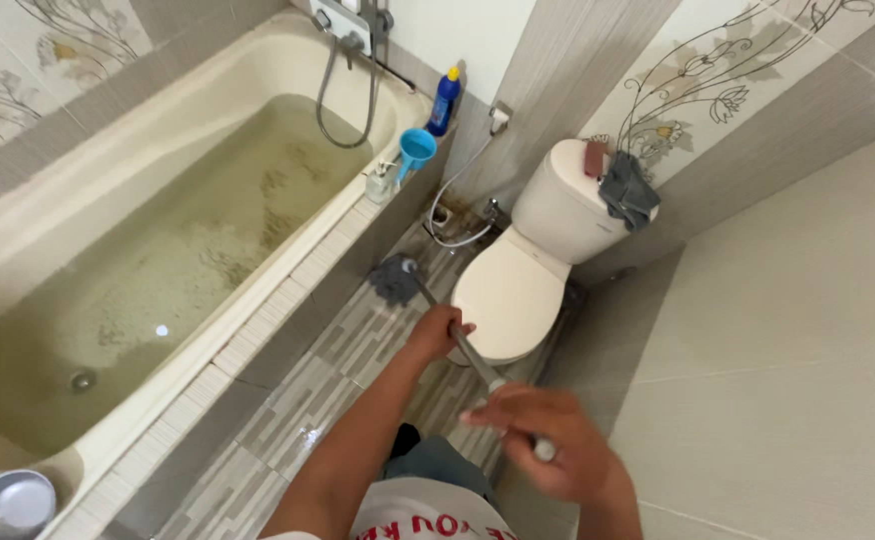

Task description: The person uses a squeegee to push water and foam across the tiled floor of a bathroom, moving the liquid from the area next to the toilet toward the bathtub drain.

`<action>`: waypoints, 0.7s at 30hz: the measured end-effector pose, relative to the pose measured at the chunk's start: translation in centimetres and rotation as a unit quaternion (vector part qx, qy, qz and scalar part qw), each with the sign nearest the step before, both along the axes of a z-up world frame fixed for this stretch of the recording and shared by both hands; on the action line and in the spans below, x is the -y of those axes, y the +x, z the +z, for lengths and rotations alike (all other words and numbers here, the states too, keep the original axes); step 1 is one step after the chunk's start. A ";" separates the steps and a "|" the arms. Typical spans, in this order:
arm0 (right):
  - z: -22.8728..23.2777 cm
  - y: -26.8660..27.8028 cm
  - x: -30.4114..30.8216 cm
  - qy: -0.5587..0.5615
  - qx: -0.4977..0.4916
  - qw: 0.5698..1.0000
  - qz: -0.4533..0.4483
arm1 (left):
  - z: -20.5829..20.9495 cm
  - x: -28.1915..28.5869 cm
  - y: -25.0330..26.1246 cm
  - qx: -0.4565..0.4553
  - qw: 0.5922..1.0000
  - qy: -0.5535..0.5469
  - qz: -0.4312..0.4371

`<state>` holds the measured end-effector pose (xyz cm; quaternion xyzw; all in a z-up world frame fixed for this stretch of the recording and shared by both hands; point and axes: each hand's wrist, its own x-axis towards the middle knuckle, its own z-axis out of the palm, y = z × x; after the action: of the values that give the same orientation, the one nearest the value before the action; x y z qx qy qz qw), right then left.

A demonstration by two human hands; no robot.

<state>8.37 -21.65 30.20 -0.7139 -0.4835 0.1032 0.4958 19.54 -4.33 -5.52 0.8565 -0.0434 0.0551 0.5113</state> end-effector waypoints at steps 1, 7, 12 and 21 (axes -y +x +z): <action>-0.4 -0.8 -0.3 0.015 -0.012 1.000 0.014 | -0.4 -0.2 -0.6 -0.018 1.000 -0.002 -0.003; -0.1 -4.6 -1.0 0.035 -0.094 0.994 0.033 | -0.7 -2.3 -9.0 -0.017 1.000 -0.020 0.009; 3.5 -9.3 -2.4 0.010 -0.173 0.969 0.174 | 3.9 -6.0 -20.1 -0.109 0.993 0.004 0.035; 4.7 -15.3 -6.9 0.023 -0.209 0.927 0.309 | 6.0 -10.1 -37.8 -0.160 0.985 0.002 0.070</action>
<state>-6.89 -14.76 34.88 -0.4794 -0.5681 0.3872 0.5454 -18.23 5.73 0.49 0.8561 0.0986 -0.0469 0.5052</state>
